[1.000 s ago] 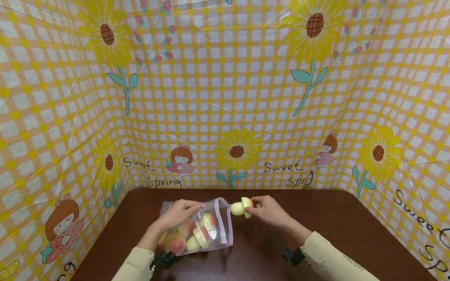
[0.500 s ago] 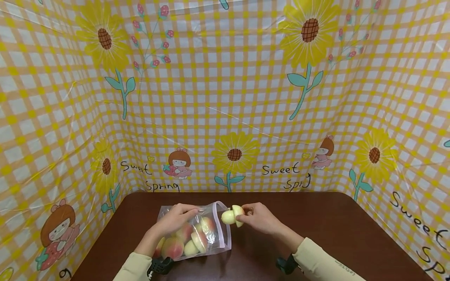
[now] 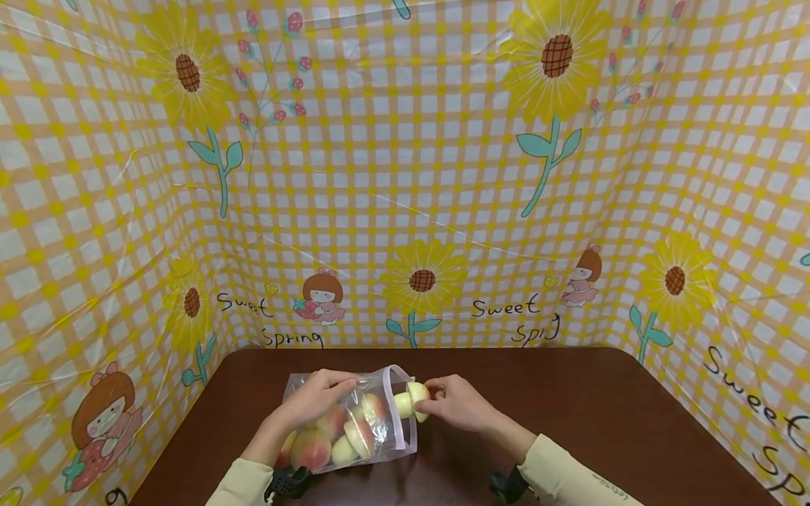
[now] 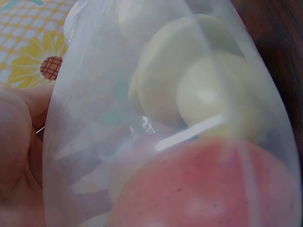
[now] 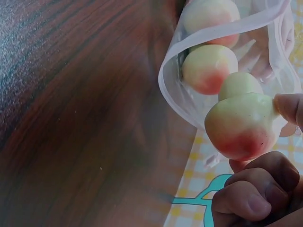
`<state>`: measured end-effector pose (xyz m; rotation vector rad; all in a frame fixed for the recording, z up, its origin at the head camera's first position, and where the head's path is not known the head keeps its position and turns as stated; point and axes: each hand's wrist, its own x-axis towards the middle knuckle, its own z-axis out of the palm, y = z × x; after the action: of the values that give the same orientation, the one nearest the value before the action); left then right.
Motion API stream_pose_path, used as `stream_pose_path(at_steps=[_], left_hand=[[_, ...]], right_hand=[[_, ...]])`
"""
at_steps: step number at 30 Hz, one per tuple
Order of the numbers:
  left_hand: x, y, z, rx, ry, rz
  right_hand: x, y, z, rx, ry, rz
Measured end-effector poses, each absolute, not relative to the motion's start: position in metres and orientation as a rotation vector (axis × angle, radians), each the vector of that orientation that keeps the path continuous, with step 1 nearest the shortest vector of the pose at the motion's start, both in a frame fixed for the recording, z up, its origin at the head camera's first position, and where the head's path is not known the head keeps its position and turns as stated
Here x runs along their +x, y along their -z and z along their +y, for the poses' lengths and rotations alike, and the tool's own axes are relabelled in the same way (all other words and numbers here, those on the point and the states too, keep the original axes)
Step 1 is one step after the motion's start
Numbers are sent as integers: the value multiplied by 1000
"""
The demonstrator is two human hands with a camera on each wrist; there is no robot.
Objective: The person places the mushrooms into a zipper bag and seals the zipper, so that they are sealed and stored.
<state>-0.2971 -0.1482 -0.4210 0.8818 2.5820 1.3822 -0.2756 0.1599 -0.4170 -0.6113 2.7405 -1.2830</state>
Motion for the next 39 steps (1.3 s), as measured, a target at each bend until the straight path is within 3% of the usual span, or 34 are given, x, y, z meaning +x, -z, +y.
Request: stream_pose_path(at_steps=[39], left_hand=[[-299, 421, -148, 862, -1377, 2596]], right_hand=[[-273, 439, 124, -736, 1285, 2668]])
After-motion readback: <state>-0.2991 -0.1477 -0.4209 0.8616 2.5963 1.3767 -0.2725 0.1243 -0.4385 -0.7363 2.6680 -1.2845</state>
